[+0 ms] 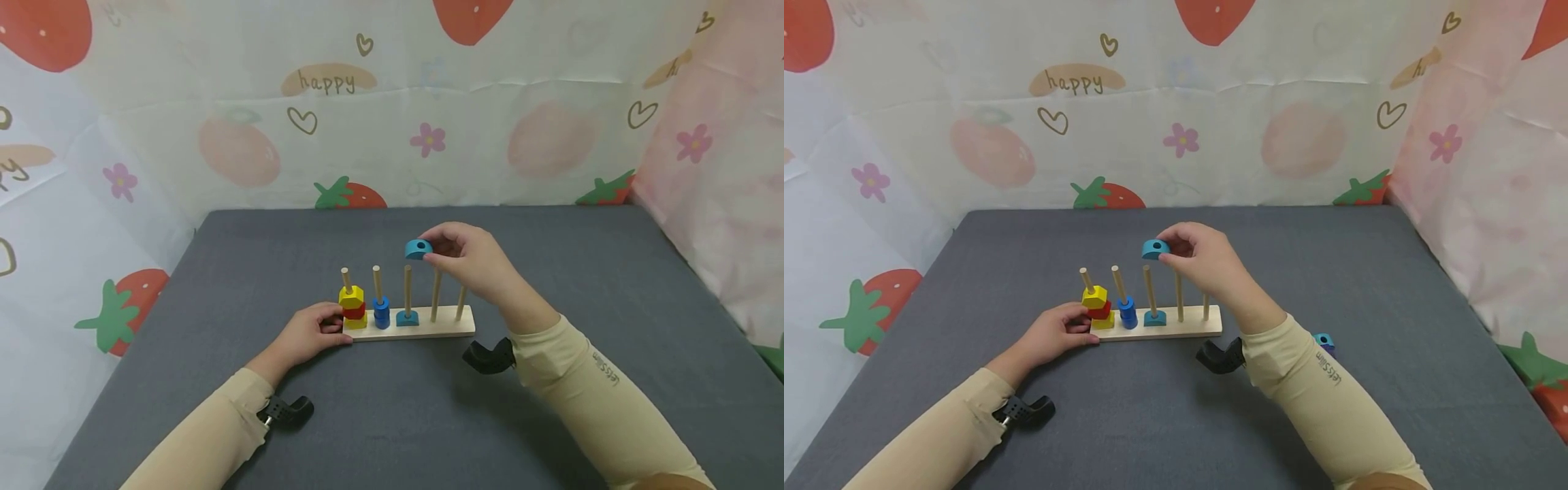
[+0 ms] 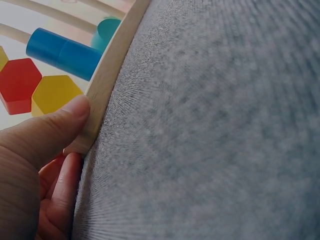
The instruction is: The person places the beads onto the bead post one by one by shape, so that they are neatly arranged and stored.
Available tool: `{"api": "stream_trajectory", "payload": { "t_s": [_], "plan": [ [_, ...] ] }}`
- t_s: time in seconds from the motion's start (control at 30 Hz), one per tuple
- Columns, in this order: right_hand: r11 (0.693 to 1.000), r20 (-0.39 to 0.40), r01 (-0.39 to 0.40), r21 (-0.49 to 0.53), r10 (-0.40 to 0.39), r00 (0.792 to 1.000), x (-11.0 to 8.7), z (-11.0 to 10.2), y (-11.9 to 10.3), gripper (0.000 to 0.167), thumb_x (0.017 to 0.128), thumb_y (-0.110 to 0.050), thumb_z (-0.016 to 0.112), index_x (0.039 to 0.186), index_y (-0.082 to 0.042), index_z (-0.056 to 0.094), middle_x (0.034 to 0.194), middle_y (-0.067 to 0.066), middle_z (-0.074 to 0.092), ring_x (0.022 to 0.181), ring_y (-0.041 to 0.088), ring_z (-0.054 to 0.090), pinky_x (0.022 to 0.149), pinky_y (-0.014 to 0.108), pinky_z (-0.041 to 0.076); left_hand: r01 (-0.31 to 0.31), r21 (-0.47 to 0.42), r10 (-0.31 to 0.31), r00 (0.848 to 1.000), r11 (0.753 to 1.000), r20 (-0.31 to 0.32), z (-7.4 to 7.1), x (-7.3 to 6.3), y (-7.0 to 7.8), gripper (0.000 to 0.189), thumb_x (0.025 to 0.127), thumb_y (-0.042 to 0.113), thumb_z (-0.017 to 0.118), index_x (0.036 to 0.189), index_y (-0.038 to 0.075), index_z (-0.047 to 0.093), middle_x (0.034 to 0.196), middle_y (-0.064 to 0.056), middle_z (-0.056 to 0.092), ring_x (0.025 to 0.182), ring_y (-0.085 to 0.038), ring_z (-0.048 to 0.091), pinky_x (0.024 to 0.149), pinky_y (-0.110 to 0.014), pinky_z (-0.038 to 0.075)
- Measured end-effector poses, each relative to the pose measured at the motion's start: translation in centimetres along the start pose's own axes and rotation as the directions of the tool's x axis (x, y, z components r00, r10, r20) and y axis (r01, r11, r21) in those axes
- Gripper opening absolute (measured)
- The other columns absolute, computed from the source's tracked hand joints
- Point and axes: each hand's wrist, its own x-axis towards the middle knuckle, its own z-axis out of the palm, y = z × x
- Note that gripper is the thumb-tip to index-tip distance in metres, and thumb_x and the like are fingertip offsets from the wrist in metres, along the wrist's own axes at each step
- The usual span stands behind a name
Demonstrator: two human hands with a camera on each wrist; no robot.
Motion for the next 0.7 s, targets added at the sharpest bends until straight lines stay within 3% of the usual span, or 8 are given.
{"api": "stream_trajectory", "payload": {
  "t_s": [0.3,0.7],
  "plan": [
    [1.000,0.049,-0.030,-0.005,0.031,0.998,0.3,1.8,-0.3,0.020,0.086,-0.017,0.064,0.106,-0.014,0.062,0.098,-0.001,0.061,0.088,0.013,0.059,0.079,0.031,0.049,-0.007,0.006,0.007,1.000,1.000,-0.002,0.0,0.0,0.0,0.049,0.072,0.037,0.076,0.113,0.016,0.062,0.108,0.002,0.059,0.088,-0.013,0.055,0.083,-0.031,0.049],
    [0.998,0.034,-0.057,-0.019,0.057,0.998,0.0,2.5,-0.1,0.017,0.087,-0.017,0.063,0.103,-0.014,0.062,0.094,0.000,0.060,0.083,0.016,0.056,0.072,0.031,0.048,-0.009,0.005,0.009,1.000,1.000,-0.002,0.0,0.1,0.0,0.049,0.072,0.038,0.076,0.113,0.016,0.062,0.110,0.001,0.059,0.090,-0.012,0.057,0.084,-0.031,0.048]
  ]
}}
